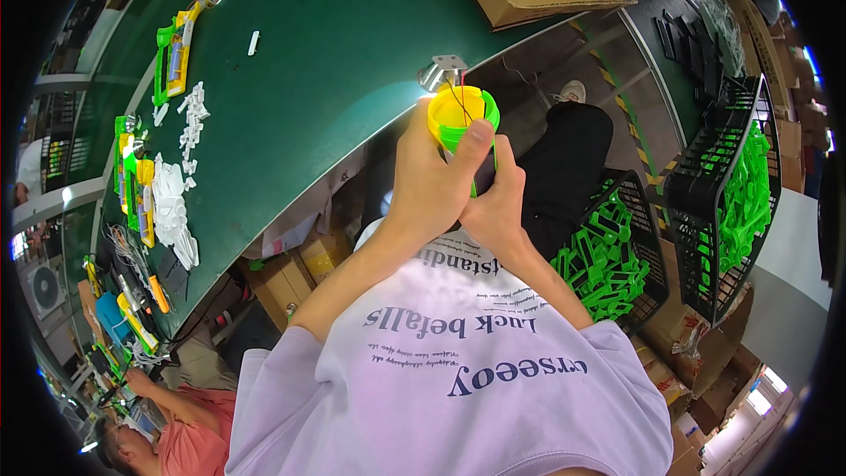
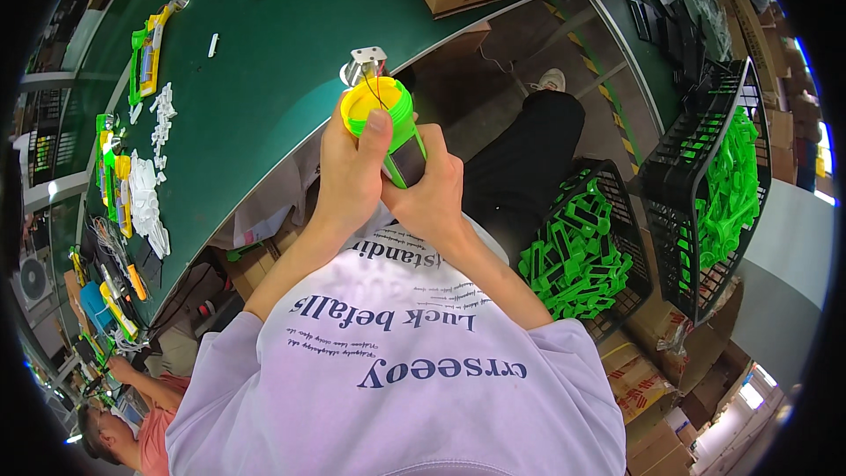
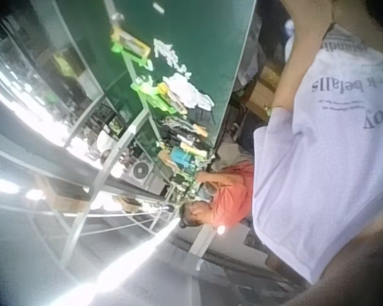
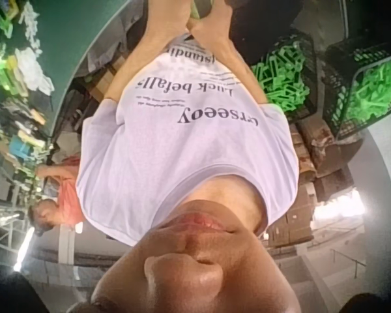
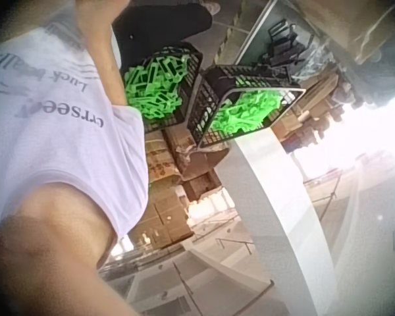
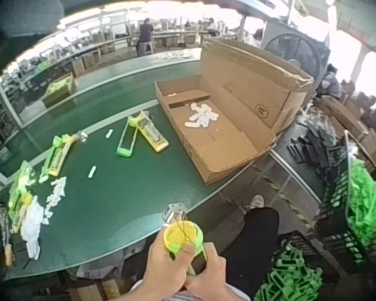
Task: The person assembles flashlights by installing solar panels into plastic frames, joining casing halves together over internal components, and inserting switch buttons by hand.
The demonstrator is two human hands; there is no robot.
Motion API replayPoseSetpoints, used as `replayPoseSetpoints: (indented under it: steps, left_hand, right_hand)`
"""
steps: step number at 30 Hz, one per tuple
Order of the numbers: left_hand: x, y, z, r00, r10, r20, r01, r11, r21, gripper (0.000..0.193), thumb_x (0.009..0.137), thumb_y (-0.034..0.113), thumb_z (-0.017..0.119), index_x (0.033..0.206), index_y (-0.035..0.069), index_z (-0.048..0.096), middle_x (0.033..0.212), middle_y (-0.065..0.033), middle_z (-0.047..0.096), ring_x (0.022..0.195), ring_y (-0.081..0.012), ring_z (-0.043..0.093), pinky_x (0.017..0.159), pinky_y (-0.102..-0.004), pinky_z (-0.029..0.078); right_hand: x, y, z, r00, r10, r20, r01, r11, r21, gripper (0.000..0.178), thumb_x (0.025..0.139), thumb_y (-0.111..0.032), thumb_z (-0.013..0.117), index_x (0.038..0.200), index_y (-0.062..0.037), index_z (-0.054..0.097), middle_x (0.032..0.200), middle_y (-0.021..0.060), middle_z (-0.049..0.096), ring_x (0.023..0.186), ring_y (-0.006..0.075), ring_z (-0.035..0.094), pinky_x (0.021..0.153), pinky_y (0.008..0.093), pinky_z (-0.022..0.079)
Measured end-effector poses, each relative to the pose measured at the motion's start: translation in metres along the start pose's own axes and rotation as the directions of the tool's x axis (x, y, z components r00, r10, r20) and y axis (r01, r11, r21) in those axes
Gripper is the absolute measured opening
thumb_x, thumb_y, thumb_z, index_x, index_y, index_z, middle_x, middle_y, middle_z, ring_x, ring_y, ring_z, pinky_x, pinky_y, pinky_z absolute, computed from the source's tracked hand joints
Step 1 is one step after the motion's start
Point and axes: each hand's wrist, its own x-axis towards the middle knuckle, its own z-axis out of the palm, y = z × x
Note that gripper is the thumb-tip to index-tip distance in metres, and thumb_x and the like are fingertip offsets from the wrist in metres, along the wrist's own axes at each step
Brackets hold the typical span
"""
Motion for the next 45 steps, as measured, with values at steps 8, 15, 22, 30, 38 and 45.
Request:
replayPoseSetpoints:
  steps: [8, 15, 22, 30, 38, 45]
  left_hand:
    - [-0.004, 0.001, -0.002, 0.987, -0.079, 0.143, 0.098, 0.986, -0.135, 0.052, 0.096, 0.045, 0.058, 0.121, 0.001, 0.047, 0.108, -0.0082, 0.058, 0.097, -0.0147, 0.056, 0.087, -0.0299, 0.045]
    - [-0.007, 0.007, -0.002, 0.981, 0.022, 0.192, 0.049, 0.932, -0.359, 0.042, 0.096, 0.035, 0.056, 0.119, 0.001, 0.049, 0.105, -0.0054, 0.058, 0.095, -0.0120, 0.054, 0.086, -0.0278, 0.044]
    - [-0.011, 0.014, -0.005, 0.974, -0.083, 0.212, 0.136, 0.958, -0.253, 0.071, 0.093, 0.059, 0.051, 0.131, -0.002, 0.043, 0.122, -0.0173, 0.059, 0.113, -0.0223, 0.057, 0.101, -0.0361, 0.043]
    - [-0.016, 0.010, -0.004, 0.977, 0.038, 0.208, 0.025, 0.957, -0.289, 0.073, 0.084, 0.057, 0.066, 0.124, -0.002, 0.049, 0.119, -0.0163, 0.060, 0.108, -0.0199, 0.059, 0.096, -0.0337, 0.045]
    - [-0.017, 0.034, 0.005, 0.997, -0.016, 0.069, 0.021, 0.997, -0.079, 0.052, 0.077, 0.024, 0.077, 0.117, -0.002, 0.055, 0.101, -0.0075, 0.065, 0.091, -0.0131, 0.062, 0.084, -0.0281, 0.049]
    - [-0.018, 0.029, 0.010, 0.993, 0.112, -0.020, -0.114, 0.989, -0.099, 0.051, 0.070, 0.020, 0.085, 0.107, -0.003, 0.059, 0.087, -0.0077, 0.069, 0.076, -0.0112, 0.066, 0.073, -0.0261, 0.054]
  right_hand:
    - [0.002, 0.006, 0.001, 0.998, -0.060, -0.032, 0.062, 0.997, 0.038, 0.048, 0.067, -0.008, 0.080, 0.104, -0.0023, 0.051, 0.085, 0.0161, 0.069, 0.075, 0.0296, 0.071, 0.068, 0.0335, 0.053]
    - [-0.001, -0.001, 0.000, 0.990, -0.101, -0.103, 0.087, 0.987, -0.133, 0.052, 0.064, -0.008, 0.083, 0.107, -0.0033, 0.054, 0.091, 0.0165, 0.070, 0.083, 0.0286, 0.071, 0.071, 0.0331, 0.054]
    - [0.004, 0.003, -0.003, 0.969, -0.217, -0.116, 0.213, 0.976, -0.048, 0.063, 0.061, -0.006, 0.084, 0.118, -0.0042, 0.057, 0.097, 0.0160, 0.070, 0.085, 0.0293, 0.072, 0.073, 0.0324, 0.054]
    - [0.003, 0.007, 0.000, 0.940, -0.312, -0.140, 0.312, 0.950, -0.020, 0.058, 0.062, -0.006, 0.083, 0.115, -0.0028, 0.060, 0.095, 0.0148, 0.069, 0.083, 0.0281, 0.071, 0.074, 0.0315, 0.054]
    - [-0.010, 0.016, 0.005, 0.987, -0.128, -0.097, 0.135, 0.989, 0.060, 0.054, 0.066, -0.008, 0.079, 0.116, -0.0005, 0.059, 0.097, 0.0138, 0.070, 0.082, 0.0248, 0.071, 0.072, 0.0300, 0.054]
    - [-0.005, 0.005, -0.001, 0.918, -0.369, -0.142, 0.363, 0.929, -0.067, 0.054, 0.065, -0.011, 0.082, 0.113, -0.0018, 0.057, 0.093, 0.0121, 0.068, 0.079, 0.0240, 0.070, 0.070, 0.0291, 0.053]
